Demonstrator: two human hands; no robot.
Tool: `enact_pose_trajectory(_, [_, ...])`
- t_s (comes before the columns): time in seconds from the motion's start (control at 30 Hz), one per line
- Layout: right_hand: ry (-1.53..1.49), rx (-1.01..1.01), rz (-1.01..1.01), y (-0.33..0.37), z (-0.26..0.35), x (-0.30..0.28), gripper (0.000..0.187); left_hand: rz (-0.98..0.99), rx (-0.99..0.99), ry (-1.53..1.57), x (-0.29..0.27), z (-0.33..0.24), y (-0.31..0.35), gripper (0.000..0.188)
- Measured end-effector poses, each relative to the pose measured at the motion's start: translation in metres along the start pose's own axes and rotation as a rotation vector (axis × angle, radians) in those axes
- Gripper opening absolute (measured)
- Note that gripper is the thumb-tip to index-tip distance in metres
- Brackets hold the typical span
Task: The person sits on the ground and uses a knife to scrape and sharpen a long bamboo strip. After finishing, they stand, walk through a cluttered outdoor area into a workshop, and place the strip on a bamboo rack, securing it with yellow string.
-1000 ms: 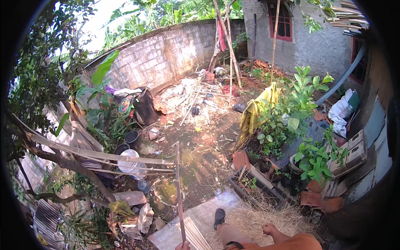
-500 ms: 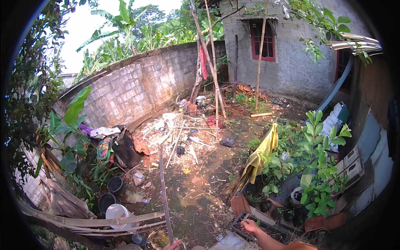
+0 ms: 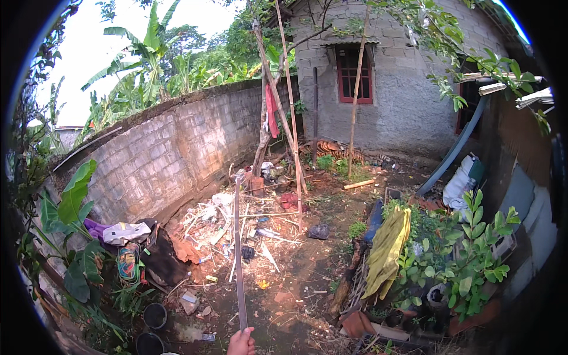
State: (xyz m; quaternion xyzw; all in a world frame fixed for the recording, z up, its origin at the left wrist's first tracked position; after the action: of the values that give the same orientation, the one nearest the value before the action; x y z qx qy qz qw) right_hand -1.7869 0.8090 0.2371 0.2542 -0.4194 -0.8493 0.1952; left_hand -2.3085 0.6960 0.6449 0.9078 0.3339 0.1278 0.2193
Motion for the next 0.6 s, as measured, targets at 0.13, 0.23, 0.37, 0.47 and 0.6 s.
enact_pose_trajectory(0.13, [-0.107,-0.096,-0.093,-0.006,0.039,0.016,0.027,0.144,-0.079,0.079,0.025,-0.078,-0.053,0.024])
enact_pose_trajectory(0.23, [-0.235,0.057,-0.243,-0.010,0.104,0.037,0.030,0.270,-0.082,0.130,0.044,-0.117,-0.094,0.029])
enact_pose_trajectory(0.37, [-0.178,0.102,-0.287,-0.045,0.133,0.040,0.034,0.372,-0.089,0.078,0.103,-0.156,-0.155,0.032])
enact_pose_trajectory(0.47, [-0.120,0.106,-0.288,-0.079,0.165,0.039,0.031,0.450,-0.072,0.040,0.142,-0.173,-0.210,0.033])
enact_pose_trajectory(0.6, [0.119,0.088,-0.271,-0.199,0.147,-0.014,0.019,0.679,-0.039,0.072,0.219,-0.203,-0.285,0.035])
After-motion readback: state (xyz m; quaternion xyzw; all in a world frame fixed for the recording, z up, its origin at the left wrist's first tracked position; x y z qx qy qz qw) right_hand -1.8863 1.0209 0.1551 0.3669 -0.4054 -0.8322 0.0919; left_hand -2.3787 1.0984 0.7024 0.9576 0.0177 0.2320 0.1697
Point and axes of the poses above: each hand's wrist, its own y-axis away from the middle knuckle, its own x-axis out of the palm, z = x × y, the point moved 1 cm from there along -y, towards the middle knuckle, and after that the axes turned 2 degrees about -x, right-handed, at the moved point
